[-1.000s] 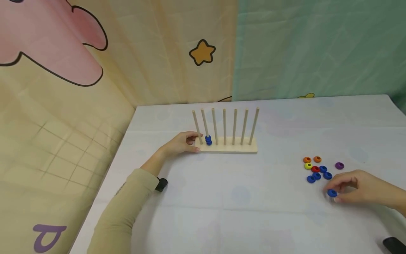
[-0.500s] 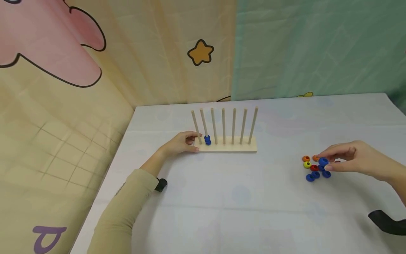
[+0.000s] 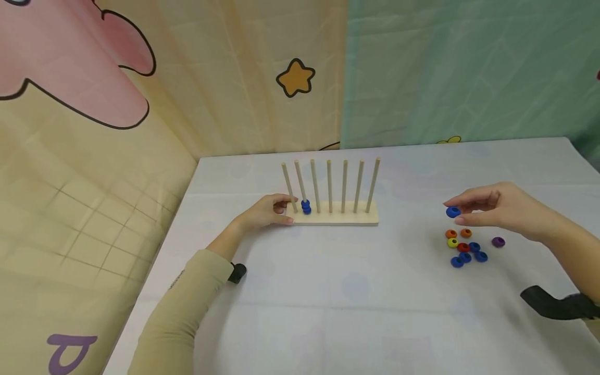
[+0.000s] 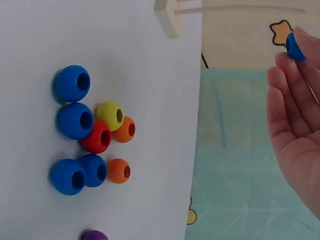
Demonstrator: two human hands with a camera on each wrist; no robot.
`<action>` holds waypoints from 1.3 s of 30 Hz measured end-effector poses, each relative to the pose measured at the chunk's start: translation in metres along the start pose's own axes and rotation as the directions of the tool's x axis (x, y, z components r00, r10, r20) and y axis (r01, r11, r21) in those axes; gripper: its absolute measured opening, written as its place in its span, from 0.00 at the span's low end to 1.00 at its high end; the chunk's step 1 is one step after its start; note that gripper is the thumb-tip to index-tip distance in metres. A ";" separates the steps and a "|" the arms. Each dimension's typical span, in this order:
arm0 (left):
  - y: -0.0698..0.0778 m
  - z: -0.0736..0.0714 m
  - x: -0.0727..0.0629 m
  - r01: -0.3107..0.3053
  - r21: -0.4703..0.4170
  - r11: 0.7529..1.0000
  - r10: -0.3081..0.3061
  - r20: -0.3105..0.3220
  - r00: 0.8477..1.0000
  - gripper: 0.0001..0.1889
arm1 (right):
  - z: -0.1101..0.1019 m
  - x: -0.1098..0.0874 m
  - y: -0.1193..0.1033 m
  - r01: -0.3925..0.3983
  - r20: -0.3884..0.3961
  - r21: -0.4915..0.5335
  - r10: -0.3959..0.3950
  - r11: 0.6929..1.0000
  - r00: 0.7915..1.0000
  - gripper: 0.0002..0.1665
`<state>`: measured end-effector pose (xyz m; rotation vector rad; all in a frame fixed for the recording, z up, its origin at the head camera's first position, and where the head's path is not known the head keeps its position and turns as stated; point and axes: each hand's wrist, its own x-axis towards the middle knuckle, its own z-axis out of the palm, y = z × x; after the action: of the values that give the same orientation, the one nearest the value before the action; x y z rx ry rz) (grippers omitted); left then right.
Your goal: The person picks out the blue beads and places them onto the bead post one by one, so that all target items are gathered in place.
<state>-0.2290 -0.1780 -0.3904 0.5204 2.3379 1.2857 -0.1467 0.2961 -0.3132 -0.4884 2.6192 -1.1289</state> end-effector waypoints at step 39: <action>0.001 0.001 0.001 0.031 0.014 0.999 -0.031 -0.014 0.999 0.31 | -0.010 0.043 -0.070 0.034 -0.049 0.096 -0.029 0.995 0.998 0.19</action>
<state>-0.2295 -0.1761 -0.3898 0.4791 2.3591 1.2631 -0.1750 0.2406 -0.2587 -0.4899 2.5900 -1.2856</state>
